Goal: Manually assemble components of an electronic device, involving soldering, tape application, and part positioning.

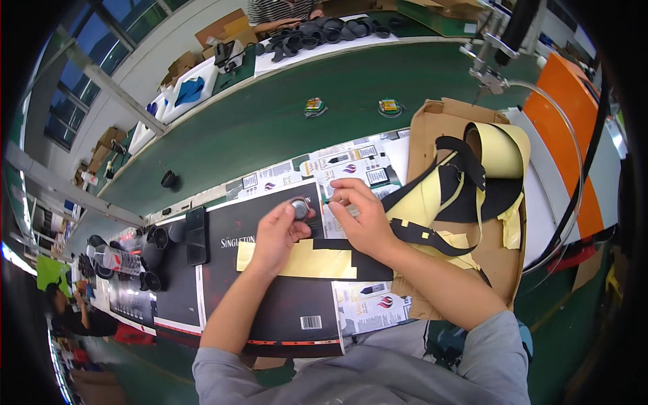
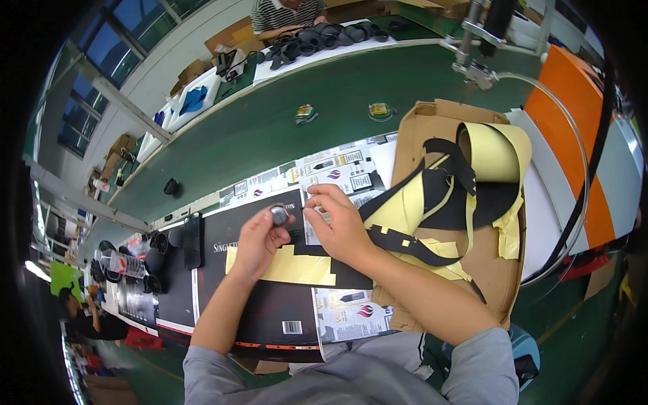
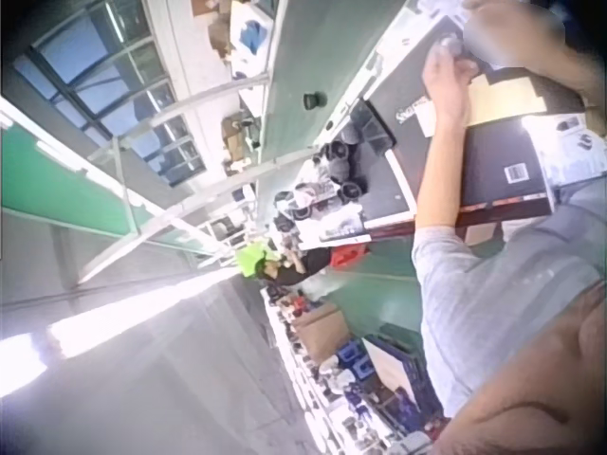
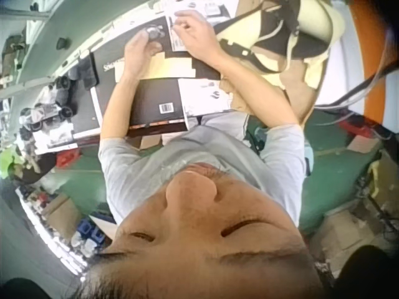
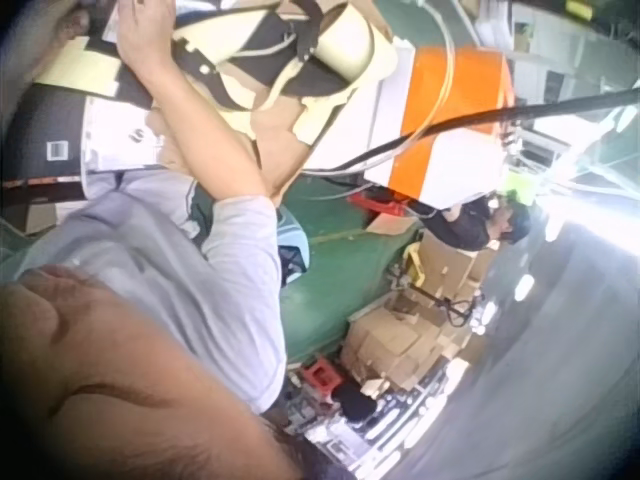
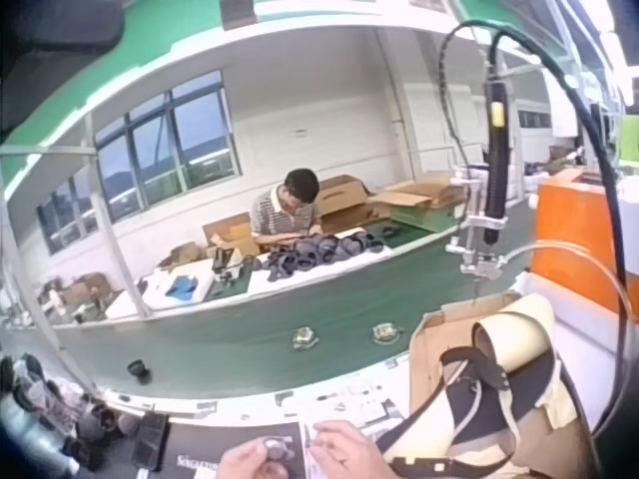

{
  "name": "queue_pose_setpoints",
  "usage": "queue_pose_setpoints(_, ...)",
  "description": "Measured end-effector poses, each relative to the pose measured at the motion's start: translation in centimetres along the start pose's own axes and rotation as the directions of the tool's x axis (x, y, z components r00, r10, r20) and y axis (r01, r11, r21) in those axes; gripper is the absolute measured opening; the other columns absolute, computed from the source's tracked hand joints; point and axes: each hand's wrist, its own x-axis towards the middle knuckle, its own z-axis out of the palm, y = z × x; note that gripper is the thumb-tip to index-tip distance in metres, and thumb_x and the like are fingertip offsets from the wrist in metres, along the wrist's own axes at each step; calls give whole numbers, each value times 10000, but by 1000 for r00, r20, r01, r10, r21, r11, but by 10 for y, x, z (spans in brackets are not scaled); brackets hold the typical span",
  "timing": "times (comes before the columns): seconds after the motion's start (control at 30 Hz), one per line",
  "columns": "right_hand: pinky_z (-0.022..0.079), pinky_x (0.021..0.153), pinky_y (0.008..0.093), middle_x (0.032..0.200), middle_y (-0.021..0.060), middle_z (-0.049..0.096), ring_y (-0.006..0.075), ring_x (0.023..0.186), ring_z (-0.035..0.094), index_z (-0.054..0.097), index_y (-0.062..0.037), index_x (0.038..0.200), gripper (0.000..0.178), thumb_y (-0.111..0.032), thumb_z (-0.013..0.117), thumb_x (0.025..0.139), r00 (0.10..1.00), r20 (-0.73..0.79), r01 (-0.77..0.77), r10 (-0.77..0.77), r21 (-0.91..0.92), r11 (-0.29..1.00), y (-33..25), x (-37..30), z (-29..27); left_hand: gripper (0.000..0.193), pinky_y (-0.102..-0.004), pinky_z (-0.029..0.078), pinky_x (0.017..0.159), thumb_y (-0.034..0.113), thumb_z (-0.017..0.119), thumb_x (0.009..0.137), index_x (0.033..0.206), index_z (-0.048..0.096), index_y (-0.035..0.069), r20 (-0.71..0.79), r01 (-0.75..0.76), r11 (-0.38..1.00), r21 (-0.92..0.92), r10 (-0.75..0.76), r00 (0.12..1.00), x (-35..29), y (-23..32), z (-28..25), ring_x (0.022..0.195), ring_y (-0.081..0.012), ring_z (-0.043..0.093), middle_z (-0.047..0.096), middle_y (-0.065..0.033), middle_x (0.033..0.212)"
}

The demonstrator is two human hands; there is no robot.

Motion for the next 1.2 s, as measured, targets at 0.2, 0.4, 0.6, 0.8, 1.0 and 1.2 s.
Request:
queue_pose_setpoints(0.2, 441, 954, 384, 1214, 171, 562, 329, 1121, 549, 627, -7, 890, 113, -96, 664, 832, 983, 135, 145, -127, -129, 981, -3, -5, 15, 347, -312, 545, 844, 218, 457, 1032, 1245, 573, -31, -60, -18, 998, 57, 22, 998, -9, -16, -4, 886, -159, 648, 666, -113, 1056)
queue_pose_setpoints(0.4, 435, 953, 409, 1218, 183, 560, 349, 1116, 544, 628, -11, 878, 103, -88, 667, 821, 971, 205, 160, -119, -195, 968, -4, -7, 22, 363, -296, 546, 860, 202, 468, 1029, 1272, 554, -54, 12, -90, 989, 113, 90, 996, -10, -18, 1, 935, -157, 647, 661, -109, 1071)
queue_pose_setpoints(0.6, 477, 869, 407, 1106, 161, 610, 343, 1021, 587, 629, -7, 877, 152, -84, 713, 777, 969, 154, 236, -195, -329, 914, -2, -7, 23, 350, -265, 549, 830, 191, 492, 1021, 1254, 569, -57, 5, -132, 975, 180, 133, 991, -8, -25, 2, 890, -126, 638, 661, -95, 1058)
queue_pose_setpoints(0.8, 482, 873, 388, 1085, 145, 617, 331, 1035, 594, 627, -10, 955, 339, -141, 803, 698, 992, 42, 125, -118, -357, 926, -2, -3, 17, 311, -248, 539, 807, 157, 493, 1015, 1244, 591, -30, 12, -117, 975, 188, 117, 993, -11, -23, 2, 871, -103, 628, 664, -69, 1040)
queue_pose_setpoints(1.0, 501, 870, 374, 1089, 162, 628, 326, 1017, 608, 656, 8, 1063, 389, -68, 773, 700, 922, 271, 359, -278, -321, 876, -13, -7, 20, 313, -250, 517, 765, 190, 570, 984, 1191, 613, -41, 103, -198, 935, 294, 175, 979, -7, -23, -1, 858, -98, 620, 674, -67, 964)
queue_pose_setpoints(1.2, 476, 622, 288, 886, 107, 620, 180, 683, 575, 654, -10, 1051, 340, -108, 769, 747, 981, 182, 132, -75, -328, 935, -12, -8, 22, 340, -237, 510, 737, 185, 615, 958, 1197, 598, -57, 176, -216, 891, 399, 156, 972, -10, -15, -7, 795, -89, 610, 660, -43, 875)
